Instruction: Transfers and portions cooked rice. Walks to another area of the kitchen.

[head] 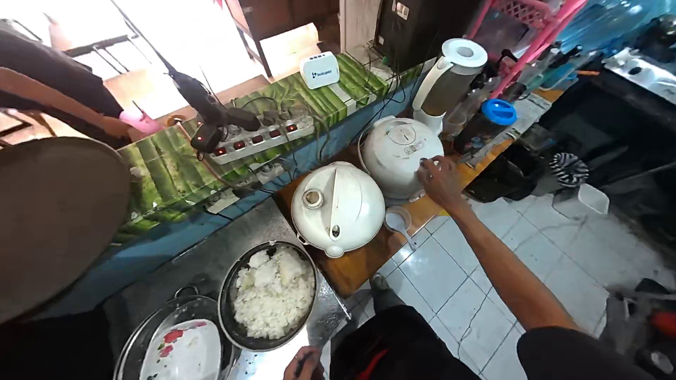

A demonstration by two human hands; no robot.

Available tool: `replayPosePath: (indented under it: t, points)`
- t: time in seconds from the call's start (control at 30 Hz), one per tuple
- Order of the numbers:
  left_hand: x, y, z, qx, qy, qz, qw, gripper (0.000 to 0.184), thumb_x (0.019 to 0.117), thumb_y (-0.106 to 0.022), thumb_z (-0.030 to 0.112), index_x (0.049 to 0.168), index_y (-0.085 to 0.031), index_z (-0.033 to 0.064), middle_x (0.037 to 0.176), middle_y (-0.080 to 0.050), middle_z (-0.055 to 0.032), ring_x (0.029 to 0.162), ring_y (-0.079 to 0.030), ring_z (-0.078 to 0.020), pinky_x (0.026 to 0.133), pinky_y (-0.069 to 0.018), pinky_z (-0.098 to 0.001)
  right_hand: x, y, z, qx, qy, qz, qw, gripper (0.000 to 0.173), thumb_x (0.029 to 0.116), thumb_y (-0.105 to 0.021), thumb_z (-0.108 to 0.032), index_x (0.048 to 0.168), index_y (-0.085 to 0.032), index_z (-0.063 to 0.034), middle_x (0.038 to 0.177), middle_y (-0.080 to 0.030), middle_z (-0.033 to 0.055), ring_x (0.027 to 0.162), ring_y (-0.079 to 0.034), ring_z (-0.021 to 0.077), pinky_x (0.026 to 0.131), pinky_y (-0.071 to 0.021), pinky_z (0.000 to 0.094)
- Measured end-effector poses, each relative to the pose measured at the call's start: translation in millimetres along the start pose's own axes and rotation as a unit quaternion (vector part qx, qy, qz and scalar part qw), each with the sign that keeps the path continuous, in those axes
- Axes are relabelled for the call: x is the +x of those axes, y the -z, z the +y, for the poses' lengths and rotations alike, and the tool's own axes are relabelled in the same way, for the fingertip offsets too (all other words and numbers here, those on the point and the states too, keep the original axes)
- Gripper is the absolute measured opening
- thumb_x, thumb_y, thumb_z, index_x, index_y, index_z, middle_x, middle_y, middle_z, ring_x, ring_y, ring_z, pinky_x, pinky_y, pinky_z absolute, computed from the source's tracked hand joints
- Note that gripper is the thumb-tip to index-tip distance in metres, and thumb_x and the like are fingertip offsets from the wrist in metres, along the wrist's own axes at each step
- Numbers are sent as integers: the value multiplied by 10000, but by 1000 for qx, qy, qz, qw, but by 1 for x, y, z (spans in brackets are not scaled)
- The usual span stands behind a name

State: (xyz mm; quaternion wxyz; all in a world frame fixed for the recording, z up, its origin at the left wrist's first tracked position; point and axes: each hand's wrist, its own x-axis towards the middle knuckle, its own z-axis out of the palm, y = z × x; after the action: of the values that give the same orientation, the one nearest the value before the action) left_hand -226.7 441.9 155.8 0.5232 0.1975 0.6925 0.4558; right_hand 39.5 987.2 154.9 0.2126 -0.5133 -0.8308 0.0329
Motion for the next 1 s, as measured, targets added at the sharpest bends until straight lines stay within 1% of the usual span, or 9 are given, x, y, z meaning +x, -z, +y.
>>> replayPosePath:
  t: [0.13,0.37,0.5,0.6,0.63,0.7,0.77,0.87,1.0]
  points:
    - [14,-55,8,-30,60,46,997,263,1046,-492,203,1109,-681,31,762,-674,-45,633,-625,-130,589,-549,-306,1,-1,14,61,49,77,994,607,965,-582,-558,1442,-563,-184,1564,-395,218,1436,-375,438,1132,-344,653]
    - [13,-133,24,-63,48,105,991,258,1033,-553,265,1073,-701,59,786,-669,-62,664,-625,-155,613,-552,-323,35,13,51,178,65,138,972,517,991,-595,-366,1446,-566,-122,1587,-342,242,1432,-398,411,1122,-423,590]
    - [9,-152,33,-89,56,154,983,247,1038,-568,262,1113,-701,68,840,-676,-49,707,-625,-147,659,-557,-331,65,33,66,224,66,107,966,500,1001,-618,-291,1426,-541,-38,1441,-514,241,1297,-545,340,1085,-485,486]
    - [2,-138,29,-72,64,225,970,249,1039,-575,306,1155,-690,118,847,-651,-12,679,-579,-107,628,-519,-306,45,54,14,447,99,-30,888,320,1037,-543,-164,1255,-573,69,1063,-672,139,900,-671,169,828,-590,354]
    - [-1,-128,28,-65,70,255,962,275,1037,-575,320,1185,-674,110,856,-650,-17,694,-581,-108,645,-519,-314,25,63,-12,515,121,-102,843,261,1049,-528,-173,1216,-589,20,995,-680,62,829,-669,126,771,-601,327]
    - [-12,-101,29,-56,77,318,943,377,1030,-573,313,1313,-593,65,898,-664,-57,742,-616,-127,696,-546,-336,-29,73,-69,603,137,-286,732,217,1053,-552,-260,1164,-667,-113,946,-716,-26,774,-683,97,709,-618,305]
    - [-21,-68,33,-31,80,369,925,502,1030,-572,331,1445,-497,58,971,-697,-113,780,-658,-162,731,-574,-372,-83,62,-128,599,128,-468,637,269,1044,-560,-249,1203,-681,-68,935,-715,45,749,-683,152,665,-616,345]
    - [-19,-12,41,61,95,411,904,539,1027,-553,377,1466,-502,67,1099,-702,-152,904,-678,-214,835,-564,-441,-140,17,-195,497,67,-620,603,347,1081,-502,-287,1292,-627,-42,1010,-713,100,794,-700,196,684,-615,375]
    - [-8,55,65,186,86,412,888,456,1034,-564,367,1400,-604,98,1259,-688,-148,1138,-673,-291,1018,-515,-559,-172,-24,-245,489,-21,-605,628,433,1075,-511,-340,1411,-529,-68,1083,-710,117,820,-717,230,695,-626,406]
